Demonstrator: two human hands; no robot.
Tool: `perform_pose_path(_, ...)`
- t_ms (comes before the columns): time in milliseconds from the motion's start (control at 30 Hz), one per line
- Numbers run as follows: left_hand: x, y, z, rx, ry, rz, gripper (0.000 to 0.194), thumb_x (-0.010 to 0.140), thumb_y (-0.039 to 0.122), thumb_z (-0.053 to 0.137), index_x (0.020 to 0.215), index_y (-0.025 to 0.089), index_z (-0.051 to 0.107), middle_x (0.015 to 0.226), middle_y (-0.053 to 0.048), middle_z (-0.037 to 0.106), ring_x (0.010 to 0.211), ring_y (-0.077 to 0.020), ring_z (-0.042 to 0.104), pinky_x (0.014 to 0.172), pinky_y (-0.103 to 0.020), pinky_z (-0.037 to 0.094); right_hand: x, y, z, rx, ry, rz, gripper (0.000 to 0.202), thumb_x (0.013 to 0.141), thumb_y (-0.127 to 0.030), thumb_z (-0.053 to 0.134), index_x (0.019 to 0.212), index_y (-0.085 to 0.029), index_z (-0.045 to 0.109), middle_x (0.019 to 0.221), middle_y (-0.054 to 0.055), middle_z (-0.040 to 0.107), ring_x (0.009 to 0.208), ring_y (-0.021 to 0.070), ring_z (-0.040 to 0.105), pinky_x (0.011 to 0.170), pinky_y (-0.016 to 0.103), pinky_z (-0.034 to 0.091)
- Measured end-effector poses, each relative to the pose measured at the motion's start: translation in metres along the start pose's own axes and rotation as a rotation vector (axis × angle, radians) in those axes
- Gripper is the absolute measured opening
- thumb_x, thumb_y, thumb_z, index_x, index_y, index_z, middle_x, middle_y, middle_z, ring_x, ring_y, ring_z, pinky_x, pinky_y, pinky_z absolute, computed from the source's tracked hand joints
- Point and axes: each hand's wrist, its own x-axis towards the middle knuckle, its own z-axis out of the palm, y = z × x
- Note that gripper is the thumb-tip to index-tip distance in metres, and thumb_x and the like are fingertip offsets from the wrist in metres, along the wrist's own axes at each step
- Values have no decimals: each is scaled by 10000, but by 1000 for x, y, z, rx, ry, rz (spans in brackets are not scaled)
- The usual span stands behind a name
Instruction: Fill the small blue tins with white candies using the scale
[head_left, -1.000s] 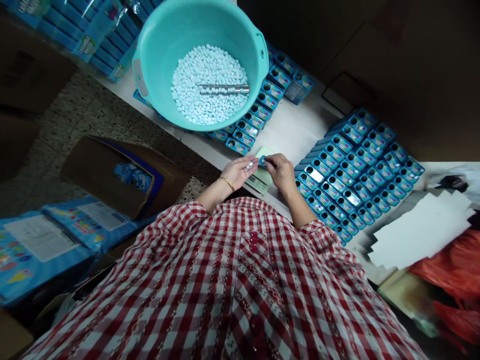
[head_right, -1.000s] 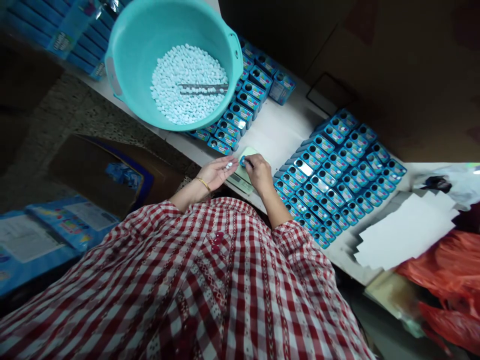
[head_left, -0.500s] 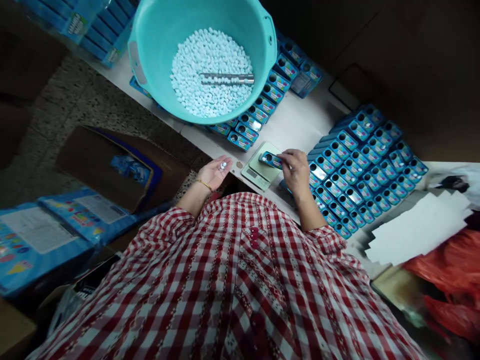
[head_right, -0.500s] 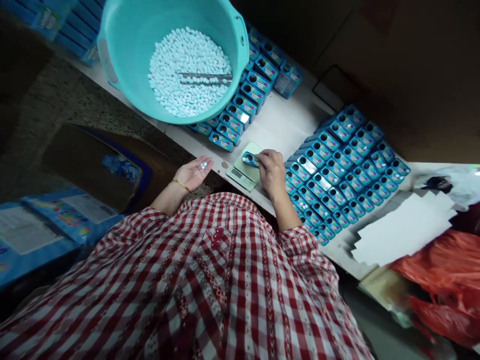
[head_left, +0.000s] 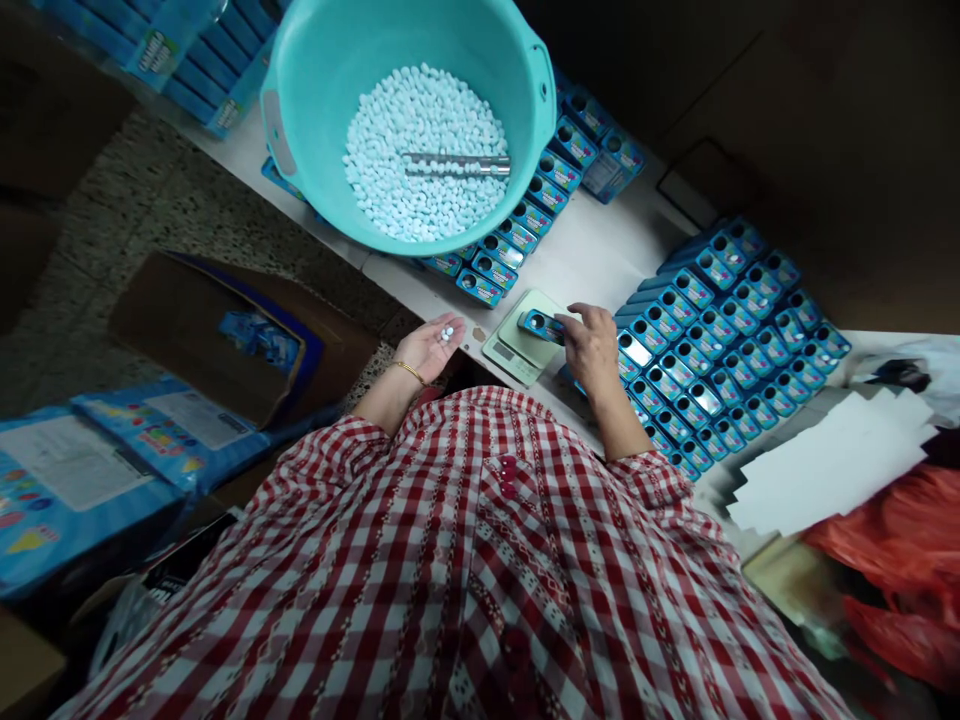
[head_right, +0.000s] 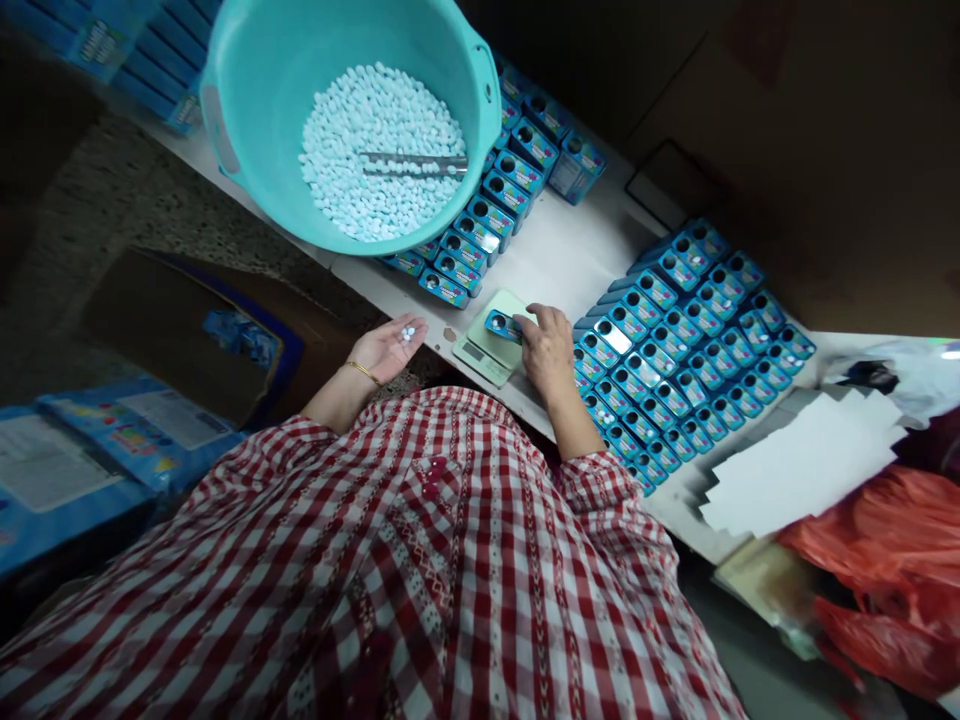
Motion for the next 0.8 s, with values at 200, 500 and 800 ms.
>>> perform_pose_path(200,4,0,6,6,3,3,282,795,19,483,1031,94,617,844,-105,685,903,-157,664,894,-287,518,4,-14,3,-36,-127,-159,422,863,-265,495,1285,-254,501,1316,90,487,1163,276,409,922,434,374)
perform_pose_path(500,5,12,12,-18,77,17,250,806,7,459,979,84,621,772,-103,680,769,-145,679,753,-238,561,52,52,6,-39,-40,112,392,796,-253,541,1171,-138,549,1063,136,612,956,268,537,823,381,452)
perform_pose_path(800,1,20,16,-80,117,47,277,831,17,427,1005,107,624,769,-98,686,751,-147,685,730,-240,574,189,106,3,64,223,256,392,832,-218,491,1215,-147,534,1224,155,549,1098,268,496,933,437,403)
